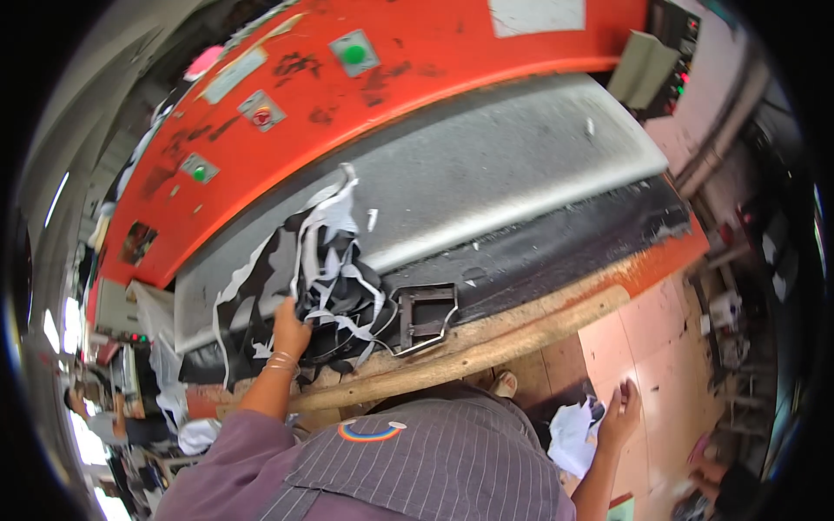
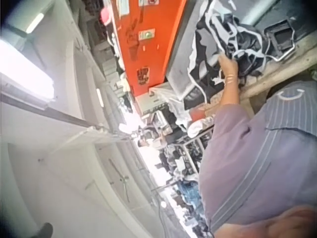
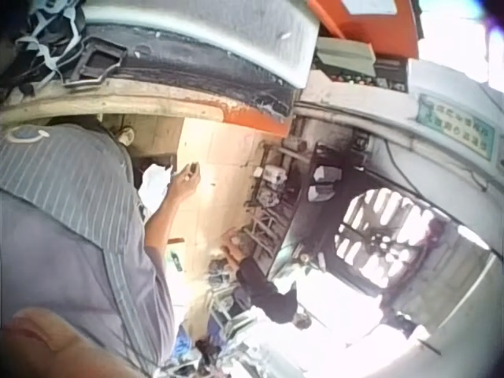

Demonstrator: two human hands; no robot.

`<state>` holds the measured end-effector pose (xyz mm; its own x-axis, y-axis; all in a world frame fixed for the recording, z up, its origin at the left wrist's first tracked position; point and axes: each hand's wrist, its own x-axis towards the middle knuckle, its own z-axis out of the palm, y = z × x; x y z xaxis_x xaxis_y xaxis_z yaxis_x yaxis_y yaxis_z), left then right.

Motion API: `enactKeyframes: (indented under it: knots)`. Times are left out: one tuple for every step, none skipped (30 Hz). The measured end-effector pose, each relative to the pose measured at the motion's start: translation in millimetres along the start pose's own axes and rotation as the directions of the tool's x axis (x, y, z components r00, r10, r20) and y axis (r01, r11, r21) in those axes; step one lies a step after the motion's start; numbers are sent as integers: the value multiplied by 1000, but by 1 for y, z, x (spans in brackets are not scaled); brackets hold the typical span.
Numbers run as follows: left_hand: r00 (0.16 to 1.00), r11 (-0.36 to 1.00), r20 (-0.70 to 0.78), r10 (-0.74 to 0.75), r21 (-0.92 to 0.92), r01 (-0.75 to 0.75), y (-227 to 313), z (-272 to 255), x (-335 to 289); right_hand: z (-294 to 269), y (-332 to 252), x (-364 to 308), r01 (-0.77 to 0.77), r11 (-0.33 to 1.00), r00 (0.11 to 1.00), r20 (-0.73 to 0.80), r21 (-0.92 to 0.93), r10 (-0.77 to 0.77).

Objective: Operating a hydraulic press machine with a metal die to cut leather shoe components from a large sheet.

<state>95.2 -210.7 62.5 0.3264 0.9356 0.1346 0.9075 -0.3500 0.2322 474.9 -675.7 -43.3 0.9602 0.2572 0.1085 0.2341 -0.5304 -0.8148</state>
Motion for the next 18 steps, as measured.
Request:
enactKeyframes:
  knots:
    - [993, 995, 90, -81, -54, 86, 3, -3, -2, 12, -52, 18, 156, 986, 986, 54, 58, -159]
    - [987, 991, 123, -99, -80, 109, 6, -9, -5, 25, -99, 30, 302, 945, 944, 95, 128, -314]
    - [976, 978, 182, -121, -149, 149, -4, -14, -7, 39, -139, 36, 478, 852, 839, 174, 215, -515]
    - [962, 958, 237, -137, -216, 190, -15, -19, -9, 55, -172, 38, 619, 718, 686, 225, 319, -692]
    - [937, 929, 311, -162, -271, 251, -17, -26, -9, 70, -196, 36, 634, 665, 581, 324, 395, -747]
    - [908, 894, 386, -166, -330, 304, -14, -30, -5, 81, -215, 31, 640, 615, 463, 407, 460, -787]
    - [894, 882, 383, -233, -302, 360, 3, -31, -4, 92, -230, 25, 667, 569, 362, 459, 481, -811]
    - [879, 869, 375, -293, -279, 409, 25, -27, -2, 104, -243, 19, 694, 518, 259, 497, 500, -828]
    - [907, 899, 317, -278, -247, 362, 40, -20, -8, 116, -250, 10, 724, 484, 194, 528, 491, -827]
    - [929, 925, 257, -265, -207, 320, 52, -14, -14, 126, -257, 0, 752, 444, 126, 555, 487, -823]
    - [929, 948, 288, -234, -147, 284, 58, -13, -17, 131, -267, -13, 774, 432, 64, 622, 463, -781]
    - [925, 967, 328, -192, -97, 235, 63, -11, -16, 135, -271, -24, 813, 403, 18, 674, 420, -739]
    - [939, 965, 281, -198, -112, 237, 64, -8, -20, 139, -272, -35, 823, 398, 2, 699, 405, -715]
    - [952, 965, 237, -194, -131, 230, 65, -12, -22, 142, -272, -46, 836, 395, -5, 726, 380, -688]
    - [947, 944, 227, -228, -186, 272, 58, -21, -17, 145, -269, -53, 851, 398, 33, 720, 344, -693]
    - [976, 923, 38, -217, -318, 217, 46, -35, -13, 147, -269, -56, 823, 427, 64, 687, 374, -724]
    - [972, 920, -100, -211, -357, 163, 37, -58, -10, 148, -262, -56, 812, 452, 66, 712, 368, -699]
    - [948, 916, -238, -210, -388, 105, 18, -85, -5, 149, -258, -56, 802, 475, 69, 733, 362, -676]
